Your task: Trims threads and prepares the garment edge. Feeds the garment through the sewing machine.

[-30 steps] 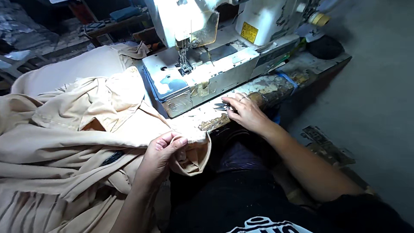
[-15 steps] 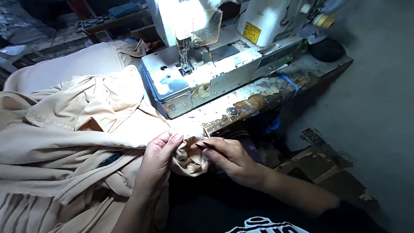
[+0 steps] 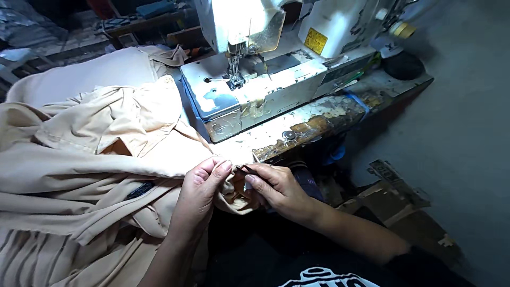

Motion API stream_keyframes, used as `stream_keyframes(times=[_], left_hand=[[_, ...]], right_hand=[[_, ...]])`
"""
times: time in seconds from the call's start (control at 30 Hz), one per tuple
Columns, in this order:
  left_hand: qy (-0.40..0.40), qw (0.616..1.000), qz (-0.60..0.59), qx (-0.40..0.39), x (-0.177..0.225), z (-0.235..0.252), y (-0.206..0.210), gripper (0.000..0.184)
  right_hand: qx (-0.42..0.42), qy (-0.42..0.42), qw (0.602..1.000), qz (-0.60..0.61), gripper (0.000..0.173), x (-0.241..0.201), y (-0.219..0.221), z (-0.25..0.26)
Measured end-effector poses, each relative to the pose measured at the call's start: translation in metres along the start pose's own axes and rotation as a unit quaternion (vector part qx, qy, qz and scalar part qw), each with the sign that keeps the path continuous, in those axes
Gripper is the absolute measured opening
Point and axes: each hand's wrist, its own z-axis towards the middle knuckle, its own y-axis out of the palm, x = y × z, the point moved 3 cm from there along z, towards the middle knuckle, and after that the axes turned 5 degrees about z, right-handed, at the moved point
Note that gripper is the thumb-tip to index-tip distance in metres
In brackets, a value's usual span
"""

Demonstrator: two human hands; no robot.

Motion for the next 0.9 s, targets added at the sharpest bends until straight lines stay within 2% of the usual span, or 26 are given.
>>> stream_keyframes(times=[0.17, 0.3, 0.37, 0.47, 0.53, 0.6, 0.67, 0.73, 0.77, 0.83, 0.87, 0.9], left_hand=[[0.002, 1.000, 0.025, 0.005, -0.001, 0.000, 0.001, 0.019], [0.010, 0.999, 0.033, -0.020, -0.003, -0.001, 0.001, 0.018], [0.015, 0.998, 0.039, -0.039, 0.000, -0.003, 0.002, 0.017], [0.011, 0.992, 0.121, -0.024, -0.009, 0.001, -0.001, 0.015], [-0.026, 0.994, 0.102, -0.012, -0.027, 0.007, -0.004, 0.015], [-0.031, 0.996, 0.072, -0.033, -0.028, 0.008, -0.003, 0.016], [-0.023, 0.998, 0.051, -0.037, -0.022, 0.007, -0.003, 0.017], [-0.029, 0.998, 0.040, -0.029, -0.017, 0.005, -0.003, 0.019], [-0.030, 0.998, 0.041, -0.028, -0.016, 0.004, -0.002, 0.020], [-0.025, 0.998, 0.044, -0.032, -0.015, 0.004, -0.002, 0.022], [-0.019, 0.998, 0.047, -0.035, -0.015, 0.004, -0.001, 0.022], [-0.015, 0.998, 0.049, -0.036, -0.014, 0.004, -0.001, 0.022]], right_hand=[[0.006, 0.013, 1.000, 0.001, 0.028, -0.001, 0.000, -0.001], [0.001, 0.017, 0.999, 0.049, 0.026, -0.002, 0.001, 0.000], [-0.005, -0.053, 0.995, 0.088, 0.025, -0.003, 0.000, -0.003], [-0.067, -0.227, 0.963, 0.132, 0.029, -0.026, -0.006, -0.013], [-0.095, -0.266, 0.950, 0.130, 0.027, -0.047, -0.016, -0.014], [-0.035, -0.214, 0.974, 0.067, 0.026, -0.035, -0.030, -0.005], [0.061, -0.168, 0.978, -0.111, 0.023, -0.006, -0.050, 0.011], [0.099, -0.094, 0.939, -0.314, 0.024, 0.023, -0.073, 0.026], [0.097, -0.051, 0.919, -0.379, 0.025, 0.035, -0.082, 0.031], [0.080, 0.009, 0.883, -0.463, 0.032, 0.051, -0.096, 0.038], [0.069, 0.016, 0.874, -0.480, 0.039, 0.055, -0.099, 0.039], [0.072, -0.011, 0.877, -0.475, 0.042, 0.054, -0.098, 0.038]])
